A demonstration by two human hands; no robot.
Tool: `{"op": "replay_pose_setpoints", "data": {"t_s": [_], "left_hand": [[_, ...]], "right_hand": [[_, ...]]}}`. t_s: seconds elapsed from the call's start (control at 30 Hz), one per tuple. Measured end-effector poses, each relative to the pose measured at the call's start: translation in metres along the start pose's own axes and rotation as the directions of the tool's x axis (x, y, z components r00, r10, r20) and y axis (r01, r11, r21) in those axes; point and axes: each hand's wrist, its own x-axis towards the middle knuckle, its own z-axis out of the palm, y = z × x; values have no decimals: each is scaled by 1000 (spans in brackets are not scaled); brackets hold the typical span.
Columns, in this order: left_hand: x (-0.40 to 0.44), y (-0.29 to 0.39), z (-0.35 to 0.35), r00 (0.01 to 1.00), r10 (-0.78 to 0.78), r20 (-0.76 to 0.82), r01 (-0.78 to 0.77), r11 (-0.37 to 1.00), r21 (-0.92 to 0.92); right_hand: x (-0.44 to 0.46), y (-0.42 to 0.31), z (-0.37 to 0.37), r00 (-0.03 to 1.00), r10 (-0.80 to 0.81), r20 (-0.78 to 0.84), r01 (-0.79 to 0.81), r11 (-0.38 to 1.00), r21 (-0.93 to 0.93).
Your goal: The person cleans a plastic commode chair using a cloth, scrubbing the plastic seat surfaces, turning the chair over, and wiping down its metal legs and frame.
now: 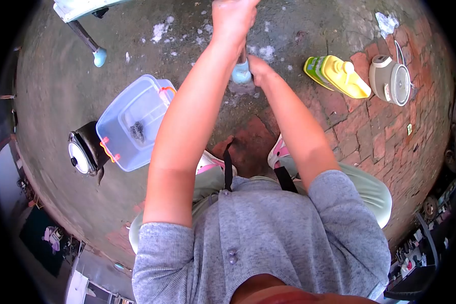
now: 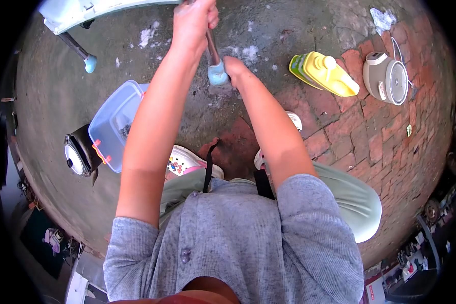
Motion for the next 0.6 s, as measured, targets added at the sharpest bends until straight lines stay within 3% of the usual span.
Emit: {"op": "replay_pose_setpoints", "data": {"t_s": [0.07,0.1,0.17,0.2,0.27,0.4,0.47,0.5,0.53,0.57,0.6], "left_hand": [[-1,2,1,1000,5,3,-5,1000,-9],[-1,5,2,1000,-18,1,18,1000,7],[0,10,4,999,-32,-23,33,999,42],[3,13,5,999,-28,-28,30,999,37],[3,17,8,999,-31,19,31,1000,4],[6,18,8,999,-21,49,21,1000,-5],[7,12,6,1000,-22,-3,22,999,45],[6,12,5,1000,-19,-3,19,999,47],[4,12,5,1000,-24,9,23,999,31],[3,12,4,999,-26,21,26,1000,11],[5,12,4,1000,-24,20,24,1000,9]], "right_hand": [[7,5,3,998,-46,-35,47,998,34],[3,15,1,965,-201,-167,199,980,-29],[-37,22,26,758,-476,-445,467,873,-139],[-47,27,31,759,-479,-440,467,872,-144],[-63,36,37,377,-872,-312,776,481,-407],[-76,15,42,447,-809,-382,790,557,-257],[-61,-13,24,800,-584,-141,565,811,-155],[-51,-24,20,799,-585,-139,566,810,-152],[-40,-35,16,899,-435,38,437,898,-52],[-29,-44,13,934,-274,231,278,961,15],[-19,-48,11,934,-274,232,279,960,12]]}}
